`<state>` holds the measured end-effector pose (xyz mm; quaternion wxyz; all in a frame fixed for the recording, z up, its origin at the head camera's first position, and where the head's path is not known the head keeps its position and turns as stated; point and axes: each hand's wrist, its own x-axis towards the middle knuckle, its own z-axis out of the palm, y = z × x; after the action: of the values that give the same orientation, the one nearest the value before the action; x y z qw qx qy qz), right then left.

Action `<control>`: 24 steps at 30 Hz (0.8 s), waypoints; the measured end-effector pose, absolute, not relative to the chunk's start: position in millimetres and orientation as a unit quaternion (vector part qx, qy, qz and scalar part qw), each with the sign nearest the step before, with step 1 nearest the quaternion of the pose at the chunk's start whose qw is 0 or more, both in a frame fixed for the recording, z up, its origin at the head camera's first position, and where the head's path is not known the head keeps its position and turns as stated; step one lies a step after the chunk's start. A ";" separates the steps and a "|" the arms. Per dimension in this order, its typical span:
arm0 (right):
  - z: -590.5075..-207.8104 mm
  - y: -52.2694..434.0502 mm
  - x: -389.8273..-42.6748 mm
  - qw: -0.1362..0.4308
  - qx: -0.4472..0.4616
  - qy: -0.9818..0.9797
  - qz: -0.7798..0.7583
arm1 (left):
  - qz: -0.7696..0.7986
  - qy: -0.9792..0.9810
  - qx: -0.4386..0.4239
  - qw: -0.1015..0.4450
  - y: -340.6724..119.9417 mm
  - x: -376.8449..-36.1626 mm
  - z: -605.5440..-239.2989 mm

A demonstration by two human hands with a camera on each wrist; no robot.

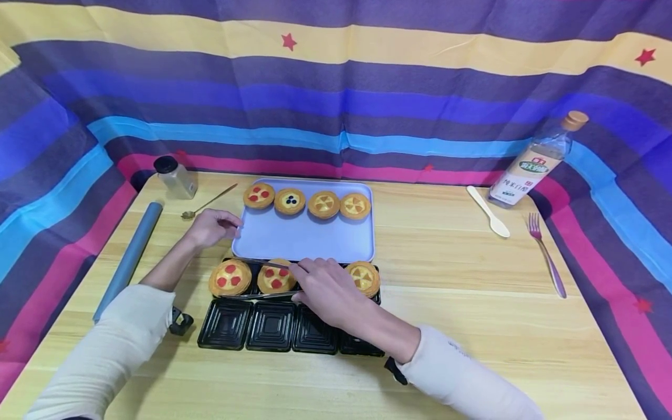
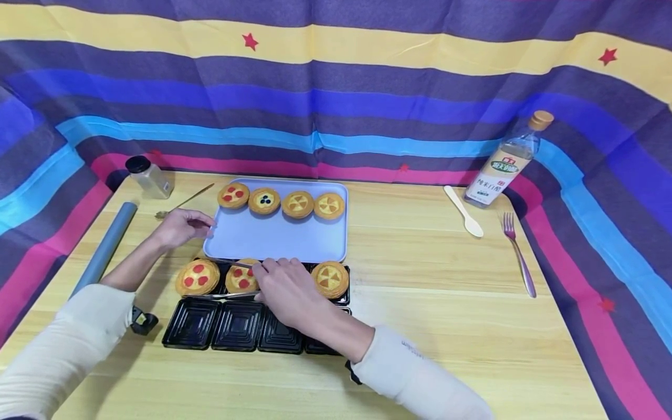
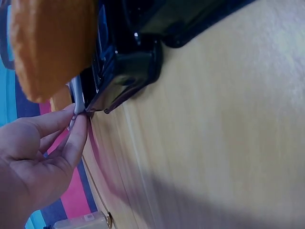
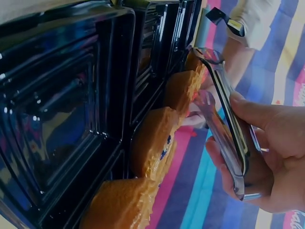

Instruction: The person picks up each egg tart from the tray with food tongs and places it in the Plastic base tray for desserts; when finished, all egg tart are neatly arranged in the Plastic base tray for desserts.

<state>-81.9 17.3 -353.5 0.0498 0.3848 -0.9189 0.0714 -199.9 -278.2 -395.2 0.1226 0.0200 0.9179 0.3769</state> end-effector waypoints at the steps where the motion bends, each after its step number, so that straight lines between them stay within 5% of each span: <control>1: -354.4 16.8 -81.9 0.052 0.383 -0.919 0.069 | 0.378 0.917 0.019 0.123 -278.0 -199.9 -395.4; 24: -356.0 13.3 -80.4 0.046 0.371 -0.926 0.052 | 0.374 0.919 0.019 0.124 -277.5 -199.7 -396.9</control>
<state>-80.4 13.3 -356.0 0.0460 0.3708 -0.9261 0.0525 -199.7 -277.5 -396.9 0.1243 0.0189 0.9189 0.3739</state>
